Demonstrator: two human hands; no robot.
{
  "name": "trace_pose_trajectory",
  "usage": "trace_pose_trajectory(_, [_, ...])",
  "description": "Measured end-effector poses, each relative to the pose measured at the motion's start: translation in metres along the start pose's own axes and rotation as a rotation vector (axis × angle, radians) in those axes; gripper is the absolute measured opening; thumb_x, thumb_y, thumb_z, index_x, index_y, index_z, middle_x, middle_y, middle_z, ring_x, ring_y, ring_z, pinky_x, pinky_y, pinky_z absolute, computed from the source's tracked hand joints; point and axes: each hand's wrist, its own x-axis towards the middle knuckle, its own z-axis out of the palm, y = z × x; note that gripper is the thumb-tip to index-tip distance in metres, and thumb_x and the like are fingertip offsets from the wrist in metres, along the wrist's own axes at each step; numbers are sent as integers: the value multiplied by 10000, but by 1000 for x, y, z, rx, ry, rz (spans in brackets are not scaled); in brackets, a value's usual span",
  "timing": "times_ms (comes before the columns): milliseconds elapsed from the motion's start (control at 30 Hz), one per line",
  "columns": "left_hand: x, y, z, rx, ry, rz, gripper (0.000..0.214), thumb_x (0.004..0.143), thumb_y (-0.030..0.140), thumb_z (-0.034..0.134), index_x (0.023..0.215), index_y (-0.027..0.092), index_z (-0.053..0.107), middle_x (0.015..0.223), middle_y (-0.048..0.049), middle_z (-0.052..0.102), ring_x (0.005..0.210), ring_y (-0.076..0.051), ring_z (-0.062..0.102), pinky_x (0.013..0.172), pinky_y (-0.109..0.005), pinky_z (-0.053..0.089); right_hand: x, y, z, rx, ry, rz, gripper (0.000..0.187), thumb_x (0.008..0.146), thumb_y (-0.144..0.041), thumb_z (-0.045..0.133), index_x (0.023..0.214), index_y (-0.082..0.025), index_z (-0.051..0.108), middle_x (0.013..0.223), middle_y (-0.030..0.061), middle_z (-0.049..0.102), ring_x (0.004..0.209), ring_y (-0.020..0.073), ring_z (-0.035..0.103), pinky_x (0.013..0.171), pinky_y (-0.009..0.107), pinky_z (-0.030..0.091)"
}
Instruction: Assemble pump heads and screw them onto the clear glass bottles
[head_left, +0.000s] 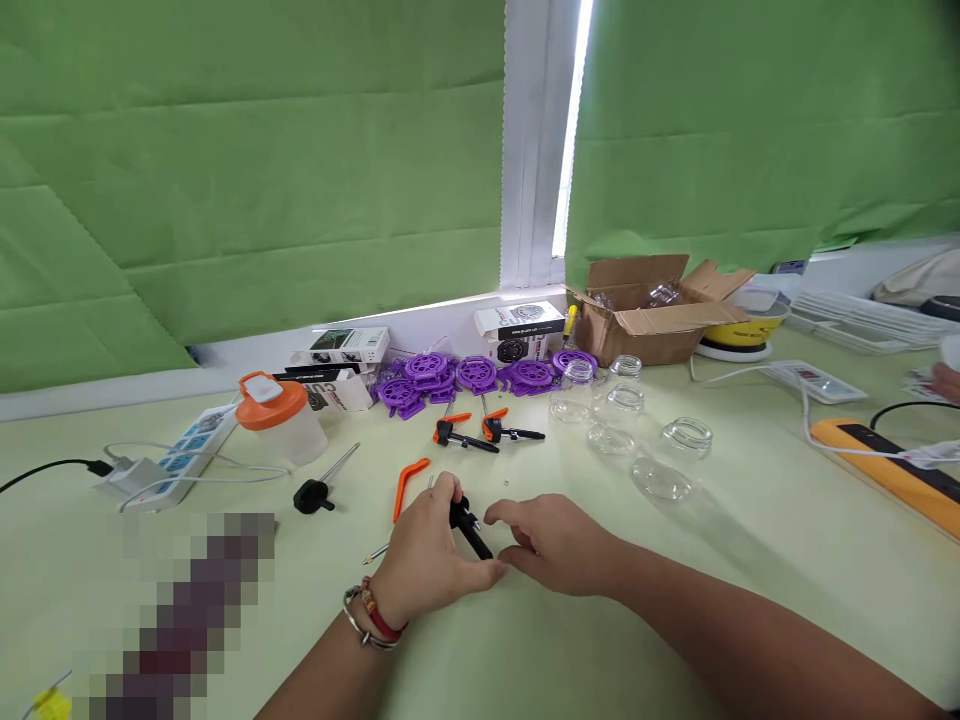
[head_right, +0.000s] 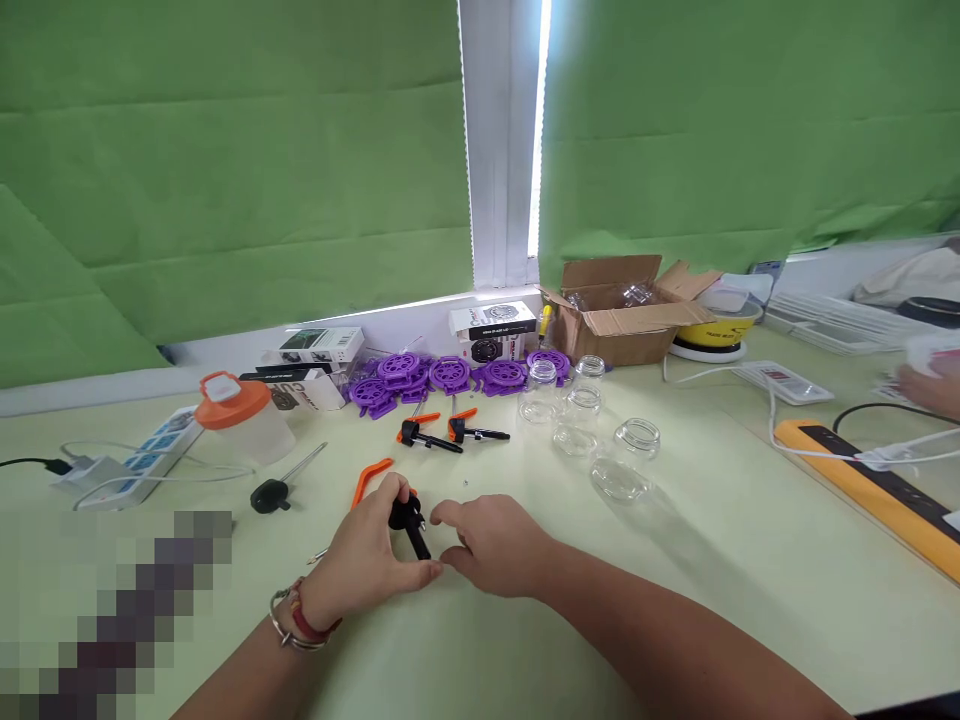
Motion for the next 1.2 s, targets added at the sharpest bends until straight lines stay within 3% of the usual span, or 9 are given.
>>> trace_pose_trajectory(100, [0, 0, 0, 12, 3, 1, 592, 506, 502, 732, 860, 239, 337, 837, -15, 530, 739, -200, 486, 598, -299, 380, 1, 2, 0, 32, 8, -29, 388, 783, -221, 544, 1171, -232, 550, 695, -8, 617, 612, 140, 525, 558, 232, 287])
trace_pose_trajectory(200, [0, 0, 0, 10, 15, -1, 597, 502, 497, 735, 876, 236, 349, 849, -19, 534, 750, -205, 501, 606, -305, 390, 3, 5, 1, 137, 35, 41, 250, 810, -227, 517, 1037, -197, 616, 707, 11, 613, 630, 137, 518, 575, 242, 319])
trace_pose_trajectory(267, [0, 1, 1, 21, 40, 8, 602, 489, 497, 738, 874, 232, 358, 849, -22, 533, 753, -207, 505, 617, -313, 398, 5, 6, 5, 402, -16, 76, 209, 862, -304, 478, 933, -175, 626, 682, 6, 590, 582, 112, 495, 561, 235, 352])
trace_pose_trajectory(367, [-2, 3, 4, 42, 78, 28, 582, 480, 473, 733, 863, 228, 370, 837, -22, 530, 748, -208, 505, 618, -319, 404, 9, 4, 18, 901, -193, 157, 435, 881, -516, 420, 703, -146, 566, 588, 0, 549, 472, 85, 456, 480, 222, 367])
trace_pose_trajectory(533, [-3, 5, 8, 88, 145, 68, 527, 480, 389, 716, 854, 226, 382, 826, -18, 515, 742, -206, 494, 607, -320, 408, 15, 0, 40, 1300, -212, 253, 440, 755, -574, 582, 735, -134, 589, 550, -15, 555, 460, 89, 511, 426, 203, 353])
trace_pose_trajectory(733, [-2, 3, 10, 125, 251, 201, 541, 458, 328, 702, 873, 217, 374, 897, -42, 483, 811, -227, 478, 662, -356, 436, 17, 1, 41, 1353, -145, 267, 392, 719, -510, 639, 694, -120, 609, 483, -28, 521, 428, 85, 494, 423, 212, 340])
trace_pose_trajectory(967, [-1, 0, 13, 125, 270, 231, 584, 463, 353, 730, 915, 205, 392, 949, -71, 501, 866, -258, 508, 705, -410, 474, 17, 2, 39, 1326, -133, 262, 367, 732, -485, 633, 692, -121, 609, 481, -27, 521, 444, 93, 505, 450, 221, 346])
trace_pose_trajectory(1100, [1, -7, 17, 113, 294, 291, 798, 481, 403, 773, 1141, 185, 382, 1139, -136, 497, 1066, -335, 501, 861, -497, 456, 16, -1, 34, 1265, -113, 248, 369, 740, -489, 620, 697, -123, 592, 495, -23, 523, 477, 101, 511, 491, 231, 370])
trace_pose_trajectory(1200, [2, -13, 18, 98, 310, 343, 1066, 494, 520, 793, 1342, 187, 240, 1319, -193, 411, 1222, -390, 415, 945, -550, 406, 15, -2, 27, 1174, -66, 209, 341, 775, -463, 587, 702, -131, 576, 519, -24, 514, 500, 95, 485, 523, 234, 377])
